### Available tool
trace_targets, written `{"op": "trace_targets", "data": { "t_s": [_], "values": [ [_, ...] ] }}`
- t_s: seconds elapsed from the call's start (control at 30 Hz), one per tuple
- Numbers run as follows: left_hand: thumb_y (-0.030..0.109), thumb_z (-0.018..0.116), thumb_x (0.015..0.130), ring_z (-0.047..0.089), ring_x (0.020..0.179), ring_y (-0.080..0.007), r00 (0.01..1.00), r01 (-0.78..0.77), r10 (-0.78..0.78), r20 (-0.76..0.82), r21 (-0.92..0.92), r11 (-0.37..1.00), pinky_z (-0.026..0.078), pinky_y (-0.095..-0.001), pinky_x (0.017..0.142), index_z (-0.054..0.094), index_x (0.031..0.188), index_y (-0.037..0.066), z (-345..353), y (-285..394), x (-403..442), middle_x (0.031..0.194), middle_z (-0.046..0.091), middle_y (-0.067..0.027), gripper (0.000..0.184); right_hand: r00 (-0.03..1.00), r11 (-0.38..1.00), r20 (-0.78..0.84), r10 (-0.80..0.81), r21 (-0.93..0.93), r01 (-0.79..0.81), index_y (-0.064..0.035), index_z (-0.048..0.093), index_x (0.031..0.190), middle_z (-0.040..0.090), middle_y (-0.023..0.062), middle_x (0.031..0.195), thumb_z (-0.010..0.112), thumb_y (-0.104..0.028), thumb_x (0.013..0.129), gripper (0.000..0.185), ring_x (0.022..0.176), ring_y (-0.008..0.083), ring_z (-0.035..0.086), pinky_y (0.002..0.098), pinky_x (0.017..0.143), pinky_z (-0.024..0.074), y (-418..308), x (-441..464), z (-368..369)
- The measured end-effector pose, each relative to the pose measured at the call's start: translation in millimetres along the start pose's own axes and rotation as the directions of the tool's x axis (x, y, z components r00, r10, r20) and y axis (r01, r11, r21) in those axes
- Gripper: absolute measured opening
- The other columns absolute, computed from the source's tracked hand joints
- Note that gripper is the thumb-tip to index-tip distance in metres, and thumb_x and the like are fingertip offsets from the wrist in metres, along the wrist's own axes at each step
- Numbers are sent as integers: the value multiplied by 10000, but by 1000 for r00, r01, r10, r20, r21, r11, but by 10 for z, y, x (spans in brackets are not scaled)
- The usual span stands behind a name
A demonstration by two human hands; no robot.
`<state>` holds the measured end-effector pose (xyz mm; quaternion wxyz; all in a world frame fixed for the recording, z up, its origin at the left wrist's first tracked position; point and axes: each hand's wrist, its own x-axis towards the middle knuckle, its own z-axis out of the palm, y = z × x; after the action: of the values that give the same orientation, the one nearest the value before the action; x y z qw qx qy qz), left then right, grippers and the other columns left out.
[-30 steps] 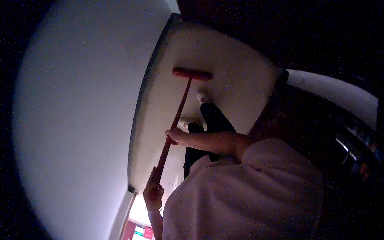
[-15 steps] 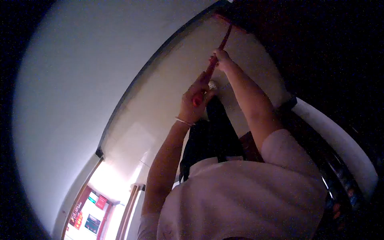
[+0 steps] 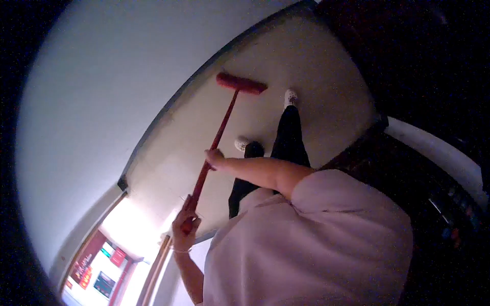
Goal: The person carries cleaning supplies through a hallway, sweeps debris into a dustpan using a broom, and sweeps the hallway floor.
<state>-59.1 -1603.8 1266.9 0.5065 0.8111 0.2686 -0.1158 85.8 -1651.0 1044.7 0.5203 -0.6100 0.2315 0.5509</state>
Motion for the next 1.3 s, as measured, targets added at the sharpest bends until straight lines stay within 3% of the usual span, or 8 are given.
{"op": "trace_targets", "data": {
  "t_s": [0.23, 0.43, 0.47, 0.5, 0.67, 0.93, 1.17, 1.3],
  "values": [
    [-49, 543, 613, 465, 849, -179, 988, -116, 92, -126, -194, 974, 356, -215, 642, 448, 734, 1, 1855, 5989, 197, 1071, 410, -203, 161, 936, 983, 330, 120, 93, -159, -106, 426, 646, 475, 28, 585, 431, -175, 653, 69, 545, 124, 465, 268, 456, 386, -3089, -3192, -4086],
    [12, 540, 652, 416, 941, -176, 954, -263, 297, 28, -390, 882, 354, -237, 724, 472, 773, 0, 3247, 7643, 1386, 1109, 386, -167, 139, 989, 895, 148, 22, 438, -85, -105, 420, 630, 445, 46, 568, 433, -177, 636, 73, 523, 167, 438, 282, 477, 342, -4400, -3439, -6782],
    [36, 547, 662, 416, 939, -174, 943, -286, 332, 35, -427, 858, 358, -242, 725, 475, 779, 0, 3571, 7715, 1523, 1104, 392, -158, 142, 936, 970, 296, -192, 201, 135, -95, 419, 623, 441, 46, 556, 438, -164, 633, 73, 519, 182, 438, 290, 478, 341, -4286, -3194, -7321],
    [60, 554, 671, 415, 938, -172, 930, -306, 365, 43, -460, 833, 363, -247, 727, 479, 785, 1, 4026, 7895, 1901, 1099, 397, -149, 149, 971, 814, 222, -92, 578, -55, -88, 413, 600, 436, 51, 537, 444, -154, 634, 81, 511, 193, 441, 299, 480, 360, -4618, -3327, -7813],
    [105, 569, 666, 486, 824, -179, 945, -268, 316, 87, -350, 898, 385, -266, 702, 492, 786, 11, 5488, 9144, 3636, 961, 490, -135, 171, 991, 890, 97, 89, 440, -123, -83, 409, 567, 428, 48, 495, 455, -171, 647, 128, 473, 186, 440, 299, 484, 396, -6075, -2791, -10025],
    [19, 576, 638, 419, 967, -162, 989, 138, -131, 66, -112, 984, 363, -252, 752, 489, 835, -12, 4313, 9985, 3490, 995, 481, -123, 218, 904, 923, 351, 246, 202, -329, -102, 419, 638, 434, 32, 543, 436, -171, 675, 79, 481, 157, 445, 298, 421, 388, -6245, -2519, -8639],
    [31, 627, 559, 422, 984, -270, 995, 92, -94, 23, 92, 991, 362, -296, 742, 478, 681, 12, 3734, 10421, 3396, 1101, 397, -175, 194, 774, 935, 560, 296, -5, -354, -76, 429, 646, 472, 44, 577, 443, -129, 667, 59, 496, 143, 461, 279, 456, 410, -6808, -3203, -7733],
    [83, 648, 563, 421, 984, -278, 982, 187, -180, 53, -176, 967, 369, -297, 737, 481, 699, 24, 3614, 10388, 3457, 1129, 353, -202, 223, 887, 897, 417, 199, 288, -336, -65, 429, 602, 463, 54, 569, 460, -115, 637, 68, 495, 157, 461, 270, 429, 390, -6962, -3174, -7969]
  ]
}}
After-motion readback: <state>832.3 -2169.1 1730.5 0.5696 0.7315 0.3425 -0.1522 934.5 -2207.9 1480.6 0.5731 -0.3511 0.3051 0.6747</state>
